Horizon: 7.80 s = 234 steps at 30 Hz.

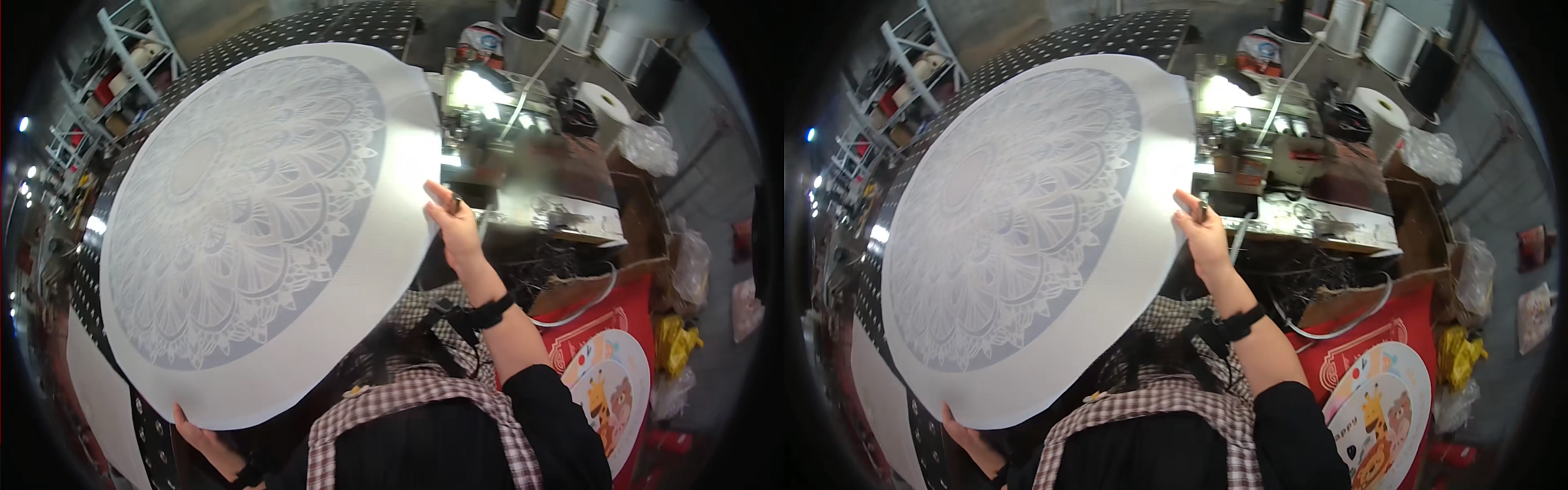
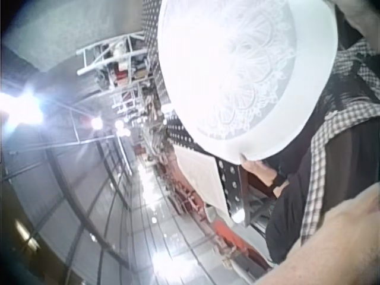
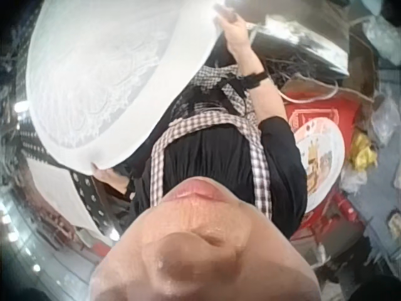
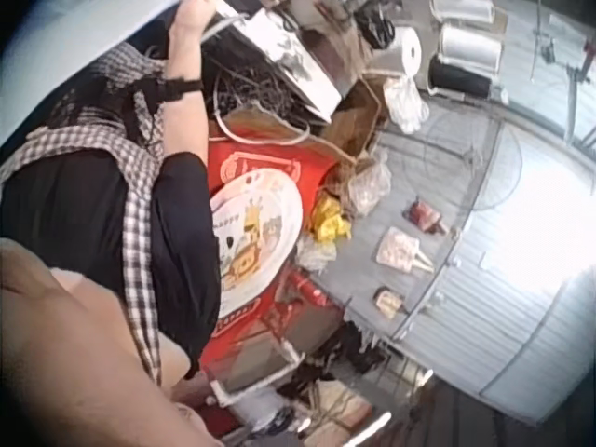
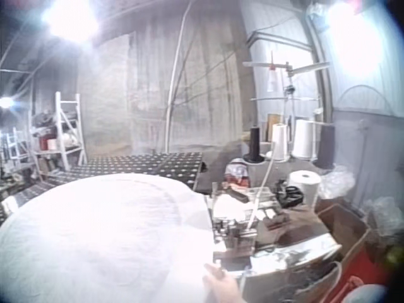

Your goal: Sewing the edges of circular mats using an industrial sewing machine.

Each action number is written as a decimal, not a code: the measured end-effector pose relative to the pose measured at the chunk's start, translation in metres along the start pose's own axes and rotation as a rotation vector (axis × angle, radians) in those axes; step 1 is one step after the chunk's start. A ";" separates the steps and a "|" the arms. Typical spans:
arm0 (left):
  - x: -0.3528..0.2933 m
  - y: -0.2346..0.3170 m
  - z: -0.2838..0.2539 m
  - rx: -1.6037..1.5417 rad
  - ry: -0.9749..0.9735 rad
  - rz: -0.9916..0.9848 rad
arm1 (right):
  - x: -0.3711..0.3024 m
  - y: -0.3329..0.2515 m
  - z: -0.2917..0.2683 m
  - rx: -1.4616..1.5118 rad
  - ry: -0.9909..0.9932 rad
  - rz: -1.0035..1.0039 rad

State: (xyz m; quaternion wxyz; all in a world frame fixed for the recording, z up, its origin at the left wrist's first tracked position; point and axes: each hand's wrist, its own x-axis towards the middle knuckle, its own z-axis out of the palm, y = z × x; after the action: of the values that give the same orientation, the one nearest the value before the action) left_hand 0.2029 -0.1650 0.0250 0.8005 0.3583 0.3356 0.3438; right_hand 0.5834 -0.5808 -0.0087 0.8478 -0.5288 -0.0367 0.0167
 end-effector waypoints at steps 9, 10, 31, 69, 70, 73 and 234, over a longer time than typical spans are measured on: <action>-0.010 -0.039 0.001 -0.032 0.090 -0.004 | 0.026 -0.016 -0.025 -0.071 0.058 -0.037; -0.014 -0.043 0.003 -0.044 0.092 0.005 | 0.029 -0.017 -0.028 -0.076 0.054 -0.026; 0.027 -0.022 -0.036 -0.030 0.027 -0.019 | -0.098 0.023 0.007 -0.166 -0.143 0.206; -0.095 -0.167 0.053 0.471 -0.352 -0.305 | -0.101 0.025 0.008 -0.283 -0.136 -0.163; -0.087 -0.164 0.037 0.469 -0.350 -0.311 | -0.104 0.024 0.009 -0.220 -0.139 -0.112; -0.066 -0.130 0.017 0.025 -0.431 -0.147 | -0.101 0.015 0.012 -0.171 -0.167 -0.045; -0.071 -0.125 0.093 0.198 -0.221 0.082 | -0.113 0.014 0.036 -0.222 -0.220 0.043</action>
State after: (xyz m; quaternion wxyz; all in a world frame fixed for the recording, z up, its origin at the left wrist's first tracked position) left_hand 0.2769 -0.3163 -0.0067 0.7786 0.4847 0.2628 0.2997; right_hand 0.4681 -0.5494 -0.0106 0.7744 -0.6150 -0.1194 0.0885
